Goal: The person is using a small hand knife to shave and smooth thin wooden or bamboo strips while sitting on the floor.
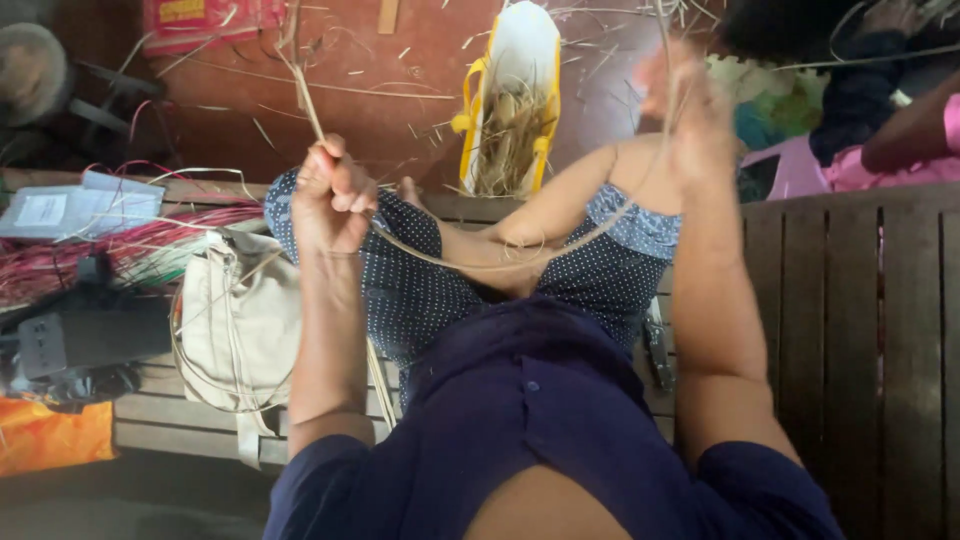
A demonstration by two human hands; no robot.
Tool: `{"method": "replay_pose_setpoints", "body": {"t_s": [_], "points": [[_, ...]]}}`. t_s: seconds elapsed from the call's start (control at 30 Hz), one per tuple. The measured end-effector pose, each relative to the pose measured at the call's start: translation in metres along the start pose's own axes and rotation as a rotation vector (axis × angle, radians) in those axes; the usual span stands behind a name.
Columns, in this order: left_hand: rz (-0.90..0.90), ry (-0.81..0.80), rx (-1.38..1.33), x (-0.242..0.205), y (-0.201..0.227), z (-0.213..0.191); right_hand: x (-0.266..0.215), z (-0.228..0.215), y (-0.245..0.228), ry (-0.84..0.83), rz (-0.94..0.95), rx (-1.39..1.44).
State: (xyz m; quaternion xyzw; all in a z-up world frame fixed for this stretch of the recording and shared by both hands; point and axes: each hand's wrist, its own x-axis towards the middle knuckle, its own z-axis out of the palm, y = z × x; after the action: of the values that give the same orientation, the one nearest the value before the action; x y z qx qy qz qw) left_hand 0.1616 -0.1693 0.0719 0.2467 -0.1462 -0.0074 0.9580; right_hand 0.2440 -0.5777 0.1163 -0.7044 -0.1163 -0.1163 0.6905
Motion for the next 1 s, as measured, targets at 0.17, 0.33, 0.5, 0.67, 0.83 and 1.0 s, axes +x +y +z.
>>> {"method": "replay_pose_setpoints", "body": {"t_s": [0.17, 0.33, 0.5, 0.67, 0.83, 1.0], "points": [[0.011, 0.042, -0.121, -0.008, -0.017, -0.031, -0.017, 0.012, 0.014, -0.409, 0.311, 0.881], [-0.019, 0.109, -0.059, -0.01, -0.017, -0.035, -0.024, 0.014, -0.005, -0.083, 0.328, 0.571], [0.234, 0.3, 0.019, -0.029, 0.002, -0.043, -0.025, 0.025, 0.005, 0.042, 0.235, 0.641], [0.45, 0.327, -0.073, -0.103, 0.064, -0.1, 0.011, 0.005, 0.056, 0.162, 0.22, 0.761], [0.855, 0.893, 0.382, -0.178, 0.113, -0.111, 0.022, 0.041, 0.044, 0.132, 0.371, 0.685], [0.833, 1.098, 0.331, -0.151, 0.1, -0.046, 0.004, 0.073, 0.092, -0.008, 0.337, 0.822]]}}
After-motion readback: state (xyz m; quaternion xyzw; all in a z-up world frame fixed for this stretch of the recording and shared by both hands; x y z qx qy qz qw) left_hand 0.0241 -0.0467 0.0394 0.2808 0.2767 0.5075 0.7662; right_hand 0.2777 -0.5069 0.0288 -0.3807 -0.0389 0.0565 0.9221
